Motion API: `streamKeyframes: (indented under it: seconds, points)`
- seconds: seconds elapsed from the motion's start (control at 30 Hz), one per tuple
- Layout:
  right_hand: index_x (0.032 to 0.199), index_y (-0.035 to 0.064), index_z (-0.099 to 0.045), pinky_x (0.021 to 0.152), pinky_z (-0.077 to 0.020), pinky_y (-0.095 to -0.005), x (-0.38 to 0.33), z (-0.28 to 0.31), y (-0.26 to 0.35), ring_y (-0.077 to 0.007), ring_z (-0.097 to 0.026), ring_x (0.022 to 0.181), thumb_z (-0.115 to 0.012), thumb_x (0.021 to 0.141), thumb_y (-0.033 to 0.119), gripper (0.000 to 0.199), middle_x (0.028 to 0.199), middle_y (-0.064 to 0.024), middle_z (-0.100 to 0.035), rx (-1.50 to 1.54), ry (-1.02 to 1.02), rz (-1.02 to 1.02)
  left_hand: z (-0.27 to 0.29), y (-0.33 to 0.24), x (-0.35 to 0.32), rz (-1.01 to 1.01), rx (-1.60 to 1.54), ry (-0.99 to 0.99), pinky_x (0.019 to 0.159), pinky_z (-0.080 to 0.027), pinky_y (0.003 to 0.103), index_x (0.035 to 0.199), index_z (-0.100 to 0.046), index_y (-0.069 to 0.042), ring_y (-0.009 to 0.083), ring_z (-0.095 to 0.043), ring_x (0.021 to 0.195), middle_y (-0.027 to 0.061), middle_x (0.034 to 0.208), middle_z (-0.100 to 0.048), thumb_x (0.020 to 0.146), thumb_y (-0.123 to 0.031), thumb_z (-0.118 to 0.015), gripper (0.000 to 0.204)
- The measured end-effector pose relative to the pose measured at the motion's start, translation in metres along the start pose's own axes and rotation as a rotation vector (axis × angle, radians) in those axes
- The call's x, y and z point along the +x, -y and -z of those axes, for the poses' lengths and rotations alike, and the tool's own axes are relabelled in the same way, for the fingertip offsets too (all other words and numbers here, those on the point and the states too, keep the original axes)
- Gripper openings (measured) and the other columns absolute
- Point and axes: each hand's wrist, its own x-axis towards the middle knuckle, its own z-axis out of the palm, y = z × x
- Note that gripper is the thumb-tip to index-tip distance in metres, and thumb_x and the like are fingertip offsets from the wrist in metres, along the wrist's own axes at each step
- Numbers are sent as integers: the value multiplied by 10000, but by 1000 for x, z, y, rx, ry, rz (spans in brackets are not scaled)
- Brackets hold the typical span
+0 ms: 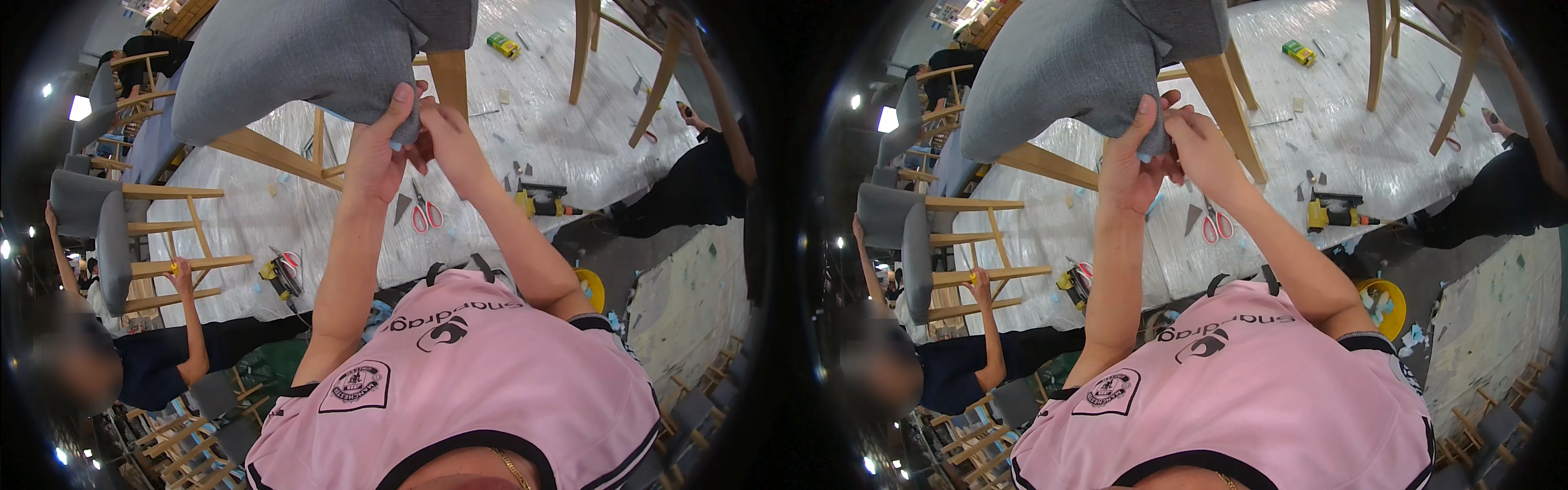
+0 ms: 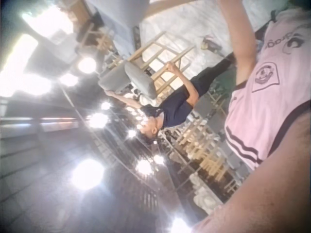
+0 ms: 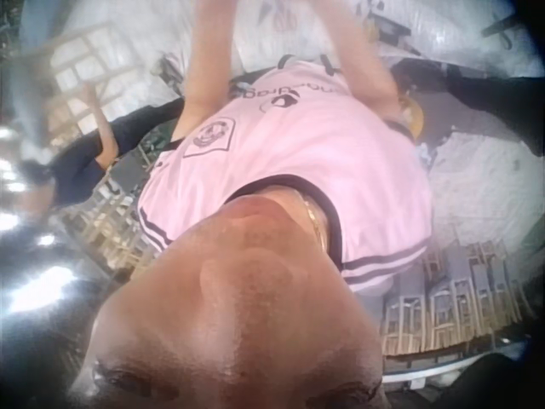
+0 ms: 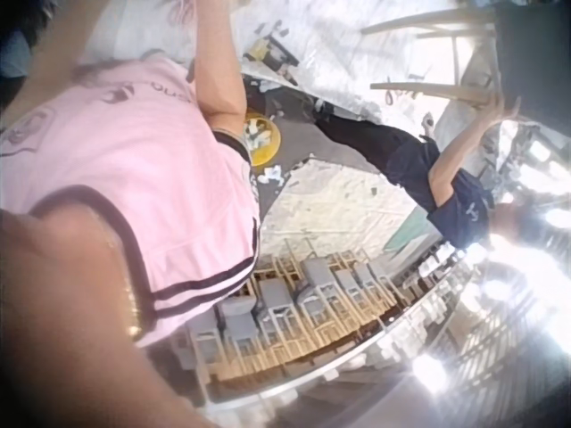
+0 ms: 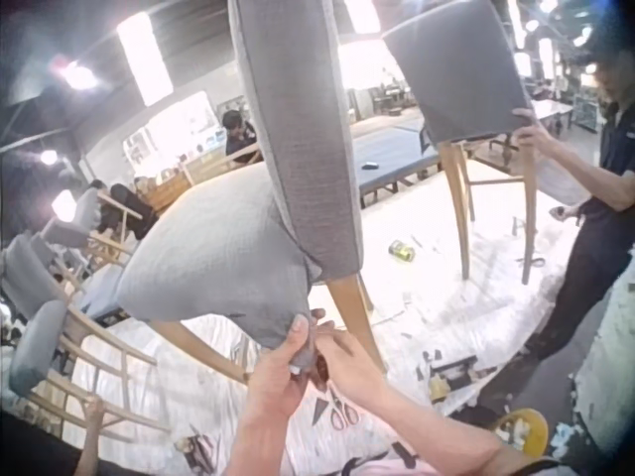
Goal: The person stretches and secures gray fabric over a wooden chair frame using a staple gun, scissors, and a screwdriver. They repeatedly pull the fabric taut, staple it to the underside, trim excess material, and adjust the fit around the seat and backrest.
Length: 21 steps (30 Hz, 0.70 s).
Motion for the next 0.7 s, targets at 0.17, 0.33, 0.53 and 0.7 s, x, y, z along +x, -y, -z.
streamKeyframes:
  seconds: [0.17, 0.33, 0.53, 0.7]
  points:
    - [852, -19, -650, 505, -396, -306, 4, 3, -14, -140, -549, 539, -567, 1067, 401, 479, 601, -74, -556, -536, -111, 441, 4, 10, 2, -14, -137, 35, 1001, -507, 388, 1306, -580, 3, 241, -659, 1159, 119, 1278, -662, 993, -363, -707, 498]
    - [735, -22, -605, 504, -360, -350, 2, 3, -7, -147, -415, 505, -604, 1051, 426, 549, 558, -109, -484, -597, -76, 491, 46, 6, -16, 51, -32, 143, 980, -509, 356, 1332, -603, 15, 221, -643, 1189, 140, 1283, -673, 1020, -355, -670, 488]
    - [712, -41, -559, 488, -275, -364, 5, 1, -15, -142, -312, 524, -597, 1063, 393, 559, 546, -83, -427, -633, -99, 568, 9, -93, -48, -629, 1012, -29, 949, -516, 362, 1147, -741, 14, 269, -670, 1137, 166, 1226, -717, 927, -243, -761, 339]
    - [699, -49, -550, 490, -271, -362, -8, -38, 0, -148, -309, 531, -602, 1062, 363, 551, 539, -89, -407, -593, -86, 567, -25, -103, 54, -1122, 1835, -265, 1062, -467, 450, 1272, -648, 91, 363, -610, 1241, 273, 1325, -639, 856, -365, -714, 620]
